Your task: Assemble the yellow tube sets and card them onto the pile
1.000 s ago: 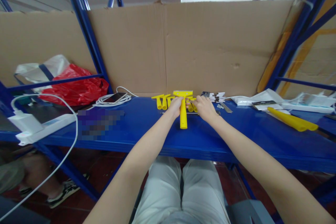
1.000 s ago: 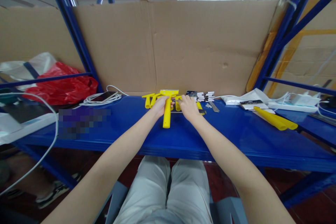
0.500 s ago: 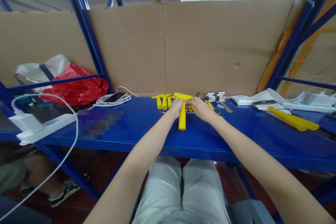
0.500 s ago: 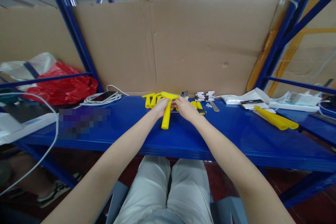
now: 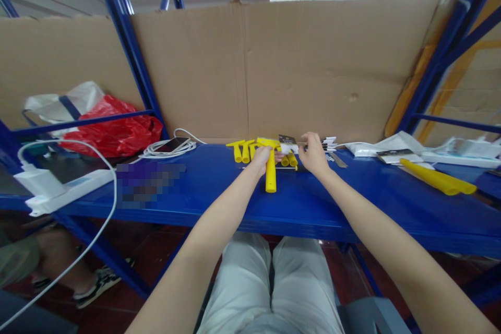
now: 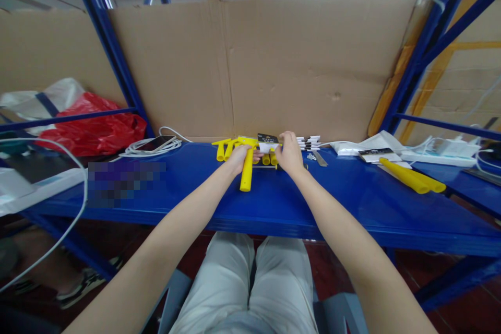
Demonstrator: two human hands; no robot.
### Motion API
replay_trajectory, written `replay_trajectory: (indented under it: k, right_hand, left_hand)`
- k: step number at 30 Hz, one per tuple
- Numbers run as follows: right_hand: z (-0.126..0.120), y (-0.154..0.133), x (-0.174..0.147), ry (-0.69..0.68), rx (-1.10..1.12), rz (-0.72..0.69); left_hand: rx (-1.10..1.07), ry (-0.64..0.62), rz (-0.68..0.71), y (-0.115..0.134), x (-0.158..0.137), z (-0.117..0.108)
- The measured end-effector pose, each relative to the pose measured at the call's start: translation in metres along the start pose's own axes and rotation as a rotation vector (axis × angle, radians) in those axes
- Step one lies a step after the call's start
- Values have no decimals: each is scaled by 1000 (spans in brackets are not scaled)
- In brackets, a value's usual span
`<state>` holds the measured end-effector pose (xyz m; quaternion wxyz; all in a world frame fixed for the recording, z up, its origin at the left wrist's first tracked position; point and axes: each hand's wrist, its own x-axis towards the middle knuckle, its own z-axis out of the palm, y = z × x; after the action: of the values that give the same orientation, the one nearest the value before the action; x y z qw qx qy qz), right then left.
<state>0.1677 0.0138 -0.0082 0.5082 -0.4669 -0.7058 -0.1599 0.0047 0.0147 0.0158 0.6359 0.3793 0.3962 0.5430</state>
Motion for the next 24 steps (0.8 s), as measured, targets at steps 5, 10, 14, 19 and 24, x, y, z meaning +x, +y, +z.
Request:
replay_trajectory:
  k: [5, 10, 14, 19, 24]
  right_hand:
    - [1, 26, 2, -182, -161, 329]
    - [-1, 20, 4, -388, 25, 449]
    - [-4, 10, 5, -234, 319, 489]
    - [-10, 1, 8, -183, 593, 564]
    - [-15, 1, 10, -97, 735, 591]
  left_hand:
    - [-135, 1, -74, 2, 3, -4]
    - [-262, 18, -110, 2, 10, -8]
    - [-273, 61, -102, 2, 11, -8]
    - [-274, 209, -19, 4, 11, -11]
    - [-366, 277, -29, 11, 21, -20]
